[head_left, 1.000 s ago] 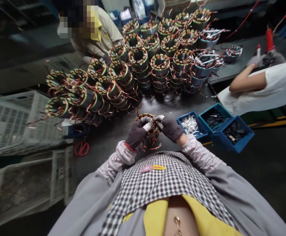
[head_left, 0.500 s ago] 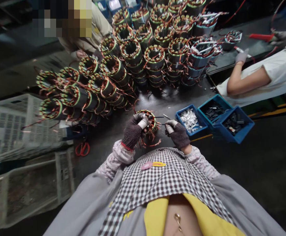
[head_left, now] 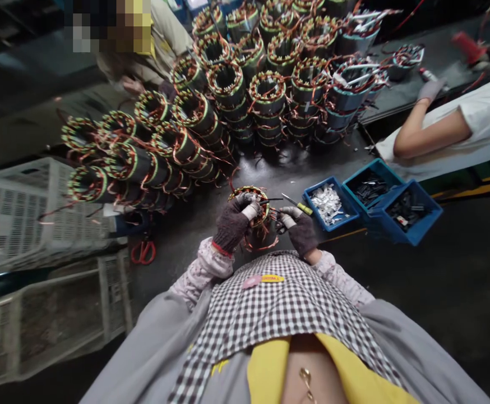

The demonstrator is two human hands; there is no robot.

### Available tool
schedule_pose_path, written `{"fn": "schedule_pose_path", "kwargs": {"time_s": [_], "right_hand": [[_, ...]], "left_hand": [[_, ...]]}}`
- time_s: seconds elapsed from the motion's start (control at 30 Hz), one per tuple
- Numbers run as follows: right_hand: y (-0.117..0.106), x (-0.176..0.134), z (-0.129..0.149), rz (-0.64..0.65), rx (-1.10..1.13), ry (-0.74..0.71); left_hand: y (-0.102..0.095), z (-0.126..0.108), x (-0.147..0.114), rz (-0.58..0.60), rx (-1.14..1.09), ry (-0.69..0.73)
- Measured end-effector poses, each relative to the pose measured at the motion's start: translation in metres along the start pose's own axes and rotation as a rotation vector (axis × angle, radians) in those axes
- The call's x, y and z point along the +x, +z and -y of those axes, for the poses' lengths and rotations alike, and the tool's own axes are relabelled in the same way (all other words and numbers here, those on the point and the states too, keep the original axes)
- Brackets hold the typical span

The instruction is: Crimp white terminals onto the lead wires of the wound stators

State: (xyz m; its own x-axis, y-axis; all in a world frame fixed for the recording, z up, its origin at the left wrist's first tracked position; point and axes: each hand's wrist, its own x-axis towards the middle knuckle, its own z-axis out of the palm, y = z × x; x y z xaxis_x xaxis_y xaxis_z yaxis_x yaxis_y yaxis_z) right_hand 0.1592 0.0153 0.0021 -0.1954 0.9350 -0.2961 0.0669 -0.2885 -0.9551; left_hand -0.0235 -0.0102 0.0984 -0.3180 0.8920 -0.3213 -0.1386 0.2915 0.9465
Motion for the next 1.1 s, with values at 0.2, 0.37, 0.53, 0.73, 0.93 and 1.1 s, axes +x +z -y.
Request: {"fn": "schedule_pose_path", "kwargs": {"time_s": [0.2,0.37,0.53,0.73,0.93,1.1], "right_hand": [[-0.008,0.020,0.000,0.238,-0.094,0.016],[-0.033,0.005,-0.021,0.037,0.115,0.105],[-0.032,-0.009,-0.027,0.072,-0.170,0.064],[-0.004,-0.006,-0.030,0.087,-0.177,0.134],[0.010,-0.008,-0.042,-0.017,-0.005,0.176],[0.001,-0.014,-0.044,-0.018,-0.029,0.197]], "left_hand": [[-0.002,-0.002,0.001,0.042,0.004,-0.053],[-0.002,-0.002,0.002,-0.005,-0.072,-0.070],[-0.004,0.001,0.002,0.000,-0.093,-0.104],[-0.003,0.001,0.001,0.015,-0.035,-0.098],[-0.002,-0.002,-0.001,0.018,-0.054,-0.105],[-0.002,-0.002,-0.002,0.022,-0.079,-0.113]]}}
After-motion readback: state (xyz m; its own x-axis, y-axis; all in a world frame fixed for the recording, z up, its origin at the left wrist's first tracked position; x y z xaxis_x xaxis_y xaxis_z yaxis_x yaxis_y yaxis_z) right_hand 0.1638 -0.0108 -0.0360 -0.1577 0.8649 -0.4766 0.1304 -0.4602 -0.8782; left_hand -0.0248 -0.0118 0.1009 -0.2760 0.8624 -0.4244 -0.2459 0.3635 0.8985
